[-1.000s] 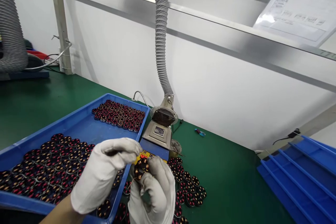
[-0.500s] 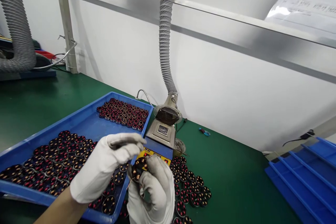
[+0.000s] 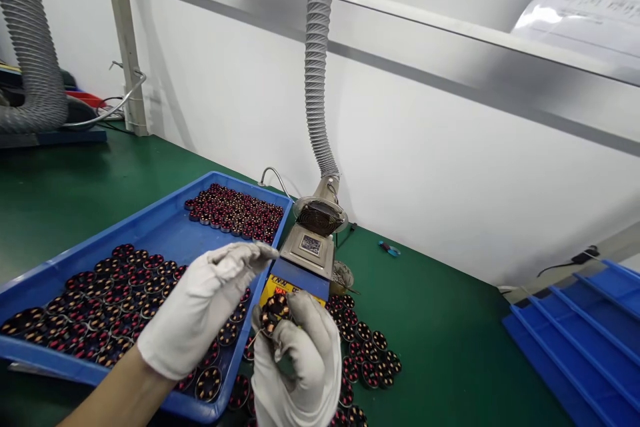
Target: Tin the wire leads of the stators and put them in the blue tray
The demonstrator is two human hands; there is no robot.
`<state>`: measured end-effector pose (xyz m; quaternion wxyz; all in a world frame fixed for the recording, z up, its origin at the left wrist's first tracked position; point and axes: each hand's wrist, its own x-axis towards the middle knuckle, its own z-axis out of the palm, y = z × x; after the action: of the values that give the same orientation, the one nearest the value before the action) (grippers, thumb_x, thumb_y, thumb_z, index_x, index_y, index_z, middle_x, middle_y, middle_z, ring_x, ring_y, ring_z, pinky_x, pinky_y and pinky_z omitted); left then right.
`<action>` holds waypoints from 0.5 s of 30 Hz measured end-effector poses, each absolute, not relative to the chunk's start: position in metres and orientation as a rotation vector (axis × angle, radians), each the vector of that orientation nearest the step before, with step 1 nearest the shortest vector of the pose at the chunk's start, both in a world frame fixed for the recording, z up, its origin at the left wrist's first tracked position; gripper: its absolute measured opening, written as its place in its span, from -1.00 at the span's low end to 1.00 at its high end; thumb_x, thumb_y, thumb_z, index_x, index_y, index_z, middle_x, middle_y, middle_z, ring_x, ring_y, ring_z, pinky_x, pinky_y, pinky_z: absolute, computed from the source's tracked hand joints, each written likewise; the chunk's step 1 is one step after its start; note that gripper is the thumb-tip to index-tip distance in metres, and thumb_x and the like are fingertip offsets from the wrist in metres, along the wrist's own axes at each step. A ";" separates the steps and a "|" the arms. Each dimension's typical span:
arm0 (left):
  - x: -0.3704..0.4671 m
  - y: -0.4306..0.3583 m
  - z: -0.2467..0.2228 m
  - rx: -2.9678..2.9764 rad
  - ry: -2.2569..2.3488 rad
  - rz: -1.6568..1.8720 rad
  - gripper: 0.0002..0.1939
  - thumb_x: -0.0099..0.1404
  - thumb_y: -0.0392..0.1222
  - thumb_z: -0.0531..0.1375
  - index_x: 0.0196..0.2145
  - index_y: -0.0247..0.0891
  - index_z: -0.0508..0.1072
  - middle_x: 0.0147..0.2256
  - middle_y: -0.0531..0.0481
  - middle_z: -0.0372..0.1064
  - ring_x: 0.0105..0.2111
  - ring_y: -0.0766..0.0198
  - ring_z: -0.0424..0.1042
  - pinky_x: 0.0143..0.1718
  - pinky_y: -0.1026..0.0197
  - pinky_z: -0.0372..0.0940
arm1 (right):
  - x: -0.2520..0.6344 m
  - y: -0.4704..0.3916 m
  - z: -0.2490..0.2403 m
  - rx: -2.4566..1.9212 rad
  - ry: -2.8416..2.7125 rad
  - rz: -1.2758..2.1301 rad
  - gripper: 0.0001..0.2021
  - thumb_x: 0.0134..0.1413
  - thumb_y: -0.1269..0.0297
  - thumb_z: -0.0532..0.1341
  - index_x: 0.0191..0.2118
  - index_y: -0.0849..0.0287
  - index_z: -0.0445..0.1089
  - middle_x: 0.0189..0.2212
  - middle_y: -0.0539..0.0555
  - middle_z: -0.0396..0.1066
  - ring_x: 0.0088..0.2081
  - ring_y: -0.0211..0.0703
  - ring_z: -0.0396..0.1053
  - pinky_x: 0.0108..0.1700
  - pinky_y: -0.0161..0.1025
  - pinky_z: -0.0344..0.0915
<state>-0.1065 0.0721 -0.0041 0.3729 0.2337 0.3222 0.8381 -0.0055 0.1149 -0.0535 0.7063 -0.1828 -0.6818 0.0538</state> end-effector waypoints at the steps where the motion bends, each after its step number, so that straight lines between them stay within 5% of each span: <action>1: -0.109 0.071 -0.004 0.586 0.831 2.191 -0.85 0.02 -0.20 0.29 -0.41 -0.29 0.56 -0.35 -0.04 0.53 -0.26 0.25 0.45 -0.12 0.27 0.31 | -0.006 0.113 -0.053 -0.412 -1.510 0.162 -0.68 -0.23 0.54 0.35 -0.32 0.11 0.29 -0.22 0.06 0.39 -0.24 -0.15 0.42 -0.28 -0.18 0.44; 9: -0.119 0.035 0.008 1.115 1.455 1.903 -0.85 0.04 -0.32 0.23 -0.42 -0.14 0.56 -0.21 0.04 0.50 -0.19 0.24 0.46 -0.20 0.39 0.34 | -0.003 0.112 -0.047 -0.464 -1.484 0.427 -0.64 -0.21 0.54 0.34 -0.27 0.11 0.26 -0.19 0.06 0.39 -0.20 -0.24 0.44 -0.23 -0.35 0.40; 13: -0.129 0.014 -0.026 1.696 1.837 1.588 -0.67 0.06 -0.31 0.24 -0.19 -0.05 0.51 -0.06 -0.01 0.42 -0.02 0.13 0.35 0.03 0.19 0.24 | 0.004 0.118 -0.050 -0.494 -1.487 0.618 -0.64 -0.17 0.51 0.33 -0.21 0.07 0.30 -0.19 0.07 0.47 -0.20 -0.17 0.48 -0.27 -0.33 0.44; 15: -0.133 0.004 -0.053 1.818 1.967 1.329 -0.61 0.08 -0.26 0.22 -0.10 0.03 0.46 -0.12 0.01 0.47 -0.16 0.15 0.45 -0.11 0.22 0.33 | 0.009 0.124 -0.050 -0.489 -1.472 0.725 -0.62 -0.18 0.50 0.34 -0.19 0.03 0.33 -0.20 0.05 0.51 -0.24 -0.17 0.50 -0.33 -0.35 0.45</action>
<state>-0.1328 0.0036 -0.0533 0.0756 0.6064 0.6559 0.4431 0.0086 0.1237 -0.0500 0.6553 -0.2159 -0.6493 0.3200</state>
